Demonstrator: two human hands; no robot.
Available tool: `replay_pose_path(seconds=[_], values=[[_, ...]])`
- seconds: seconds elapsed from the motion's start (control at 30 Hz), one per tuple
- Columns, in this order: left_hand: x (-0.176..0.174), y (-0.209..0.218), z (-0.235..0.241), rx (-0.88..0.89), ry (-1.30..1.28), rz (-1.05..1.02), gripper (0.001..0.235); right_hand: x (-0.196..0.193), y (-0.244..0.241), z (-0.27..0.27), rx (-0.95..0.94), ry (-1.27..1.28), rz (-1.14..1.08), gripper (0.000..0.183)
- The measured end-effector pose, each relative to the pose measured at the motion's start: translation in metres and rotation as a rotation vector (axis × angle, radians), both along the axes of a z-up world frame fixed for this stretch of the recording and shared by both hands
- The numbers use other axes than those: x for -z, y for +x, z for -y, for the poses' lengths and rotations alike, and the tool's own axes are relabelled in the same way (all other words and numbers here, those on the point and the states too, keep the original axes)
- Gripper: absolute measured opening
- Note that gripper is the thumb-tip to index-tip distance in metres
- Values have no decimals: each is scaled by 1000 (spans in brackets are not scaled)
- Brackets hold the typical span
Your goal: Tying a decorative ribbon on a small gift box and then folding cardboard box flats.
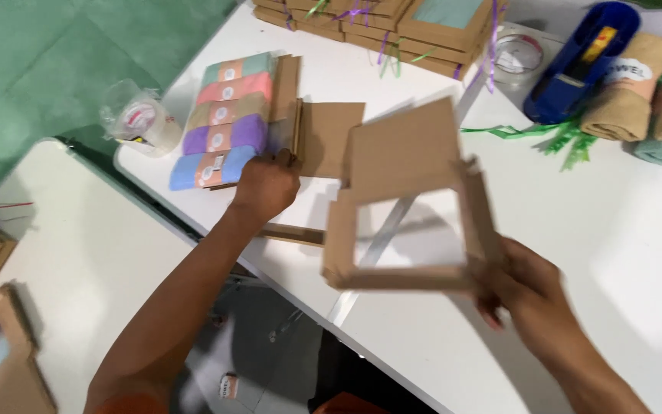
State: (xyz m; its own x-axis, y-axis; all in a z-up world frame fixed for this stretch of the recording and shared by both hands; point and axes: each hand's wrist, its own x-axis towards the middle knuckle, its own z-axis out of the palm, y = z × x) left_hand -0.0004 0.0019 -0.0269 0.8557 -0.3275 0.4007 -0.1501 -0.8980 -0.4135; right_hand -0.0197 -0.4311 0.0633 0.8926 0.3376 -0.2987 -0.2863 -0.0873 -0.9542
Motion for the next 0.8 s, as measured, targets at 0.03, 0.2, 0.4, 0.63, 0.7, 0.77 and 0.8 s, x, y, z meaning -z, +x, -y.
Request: replay_pose_path(seconds=[0.03, 0.2, 0.4, 0.63, 0.7, 0.77, 0.8], values=[[7, 2, 1, 28, -49, 64, 8, -14, -10, 24, 1, -131, 15, 25], [-56, -19, 104, 98, -307, 12, 31, 23, -53, 114, 233, -229, -132, 24], [-34, -54, 272, 364, -670, -471, 43, 27, -60, 129, 313, -563, -271, 51], [-12, -69, 318, 343, -280, -481, 81, 28, -71, 121, 192, -962, 807, 38], [-11, -68, 319, 344, -299, -532, 80, 36, -51, 105, 15, -884, 942, 40], [-9, -66, 319, 351, -316, -576, 80, 52, -33, 95, -154, -800, 1075, 43], [-7, -65, 317, 359, -352, -575, 82, 63, -24, 93, -114, -873, 1141, 47]])
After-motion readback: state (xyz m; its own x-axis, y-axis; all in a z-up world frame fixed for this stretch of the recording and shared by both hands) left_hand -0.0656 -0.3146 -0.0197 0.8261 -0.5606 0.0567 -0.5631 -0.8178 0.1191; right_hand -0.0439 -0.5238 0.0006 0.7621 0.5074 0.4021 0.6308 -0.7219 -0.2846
